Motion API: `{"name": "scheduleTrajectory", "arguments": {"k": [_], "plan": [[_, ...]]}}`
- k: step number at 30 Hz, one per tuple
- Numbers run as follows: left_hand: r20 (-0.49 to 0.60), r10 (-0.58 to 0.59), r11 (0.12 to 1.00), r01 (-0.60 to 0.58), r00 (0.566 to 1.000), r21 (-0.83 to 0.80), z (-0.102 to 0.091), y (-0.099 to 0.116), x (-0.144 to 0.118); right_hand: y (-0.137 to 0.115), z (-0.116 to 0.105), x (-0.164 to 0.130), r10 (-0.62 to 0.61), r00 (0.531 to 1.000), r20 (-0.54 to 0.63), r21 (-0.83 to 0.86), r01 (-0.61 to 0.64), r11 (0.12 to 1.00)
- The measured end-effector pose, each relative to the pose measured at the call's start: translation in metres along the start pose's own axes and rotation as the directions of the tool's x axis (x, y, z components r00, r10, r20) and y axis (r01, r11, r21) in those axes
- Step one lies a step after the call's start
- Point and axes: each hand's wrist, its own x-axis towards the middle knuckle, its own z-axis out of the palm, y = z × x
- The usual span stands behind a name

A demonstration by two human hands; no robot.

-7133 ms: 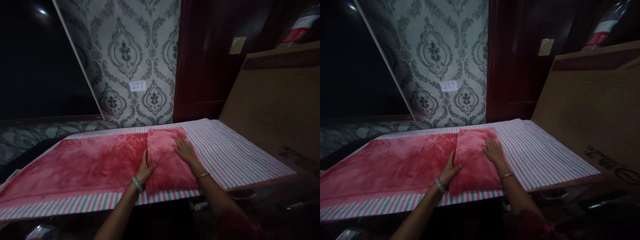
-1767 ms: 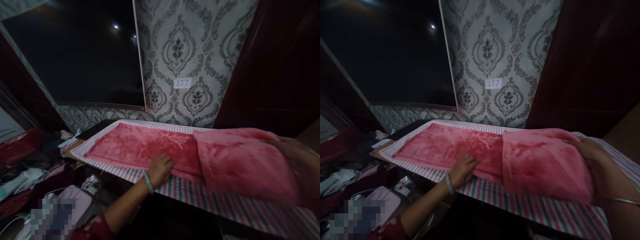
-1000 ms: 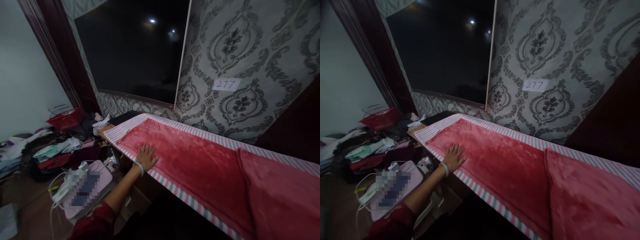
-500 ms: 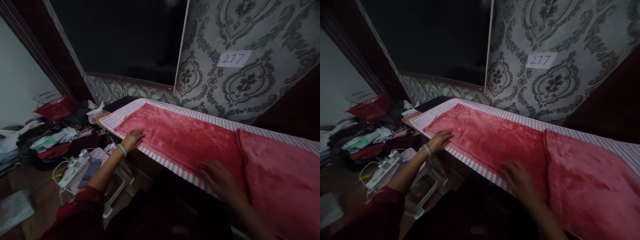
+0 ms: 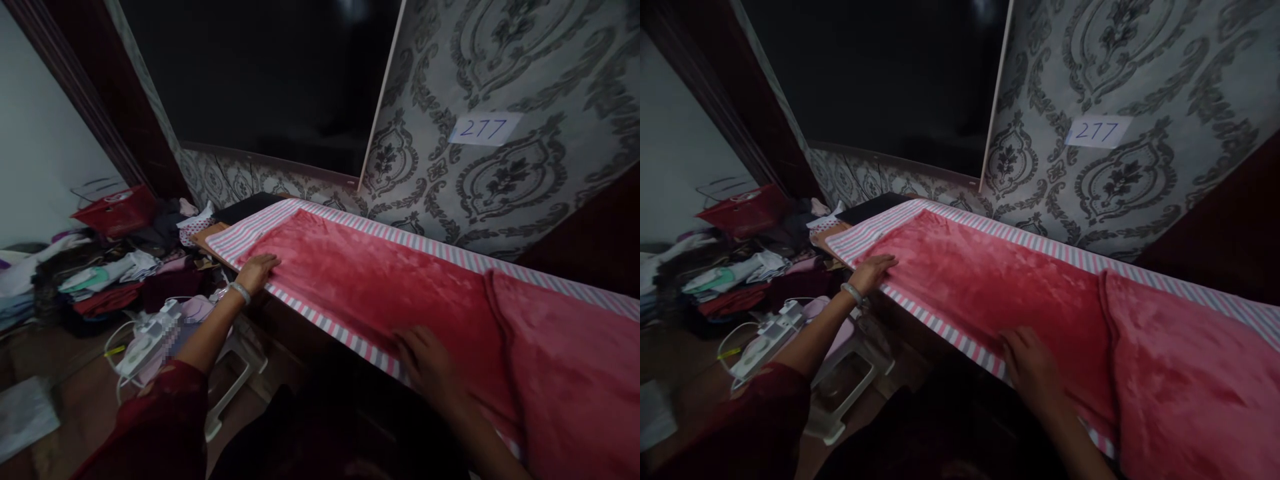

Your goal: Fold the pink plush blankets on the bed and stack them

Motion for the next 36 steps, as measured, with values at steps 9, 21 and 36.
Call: {"name": "scheduleTrajectory", "arguments": {"k": [9, 21, 36], "plan": [[0.049, -0.115, 0.976, 0.104, 0.992, 0.193, -0.020, -0.001, -0.001, -0.007, -0.015, 0.010, 0.060, 0.978, 0.197, 0.045, -0.070, 0.997], [0.035, -0.375, 0.868, 0.364, 0.927, -0.339, -0.029, -0.047, -0.010, -0.021, 0.018, 0.053, -0.020, 0.860, 0.510, -0.016, 0.032, 0.999], [0.166, -0.660, 0.739, 0.673, 0.733, -0.031, -0.046, -0.048, 0.069, -0.057, 0.045, 0.157, -0.077, 0.838, 0.540, 0.193, -0.035, 0.980]]}}
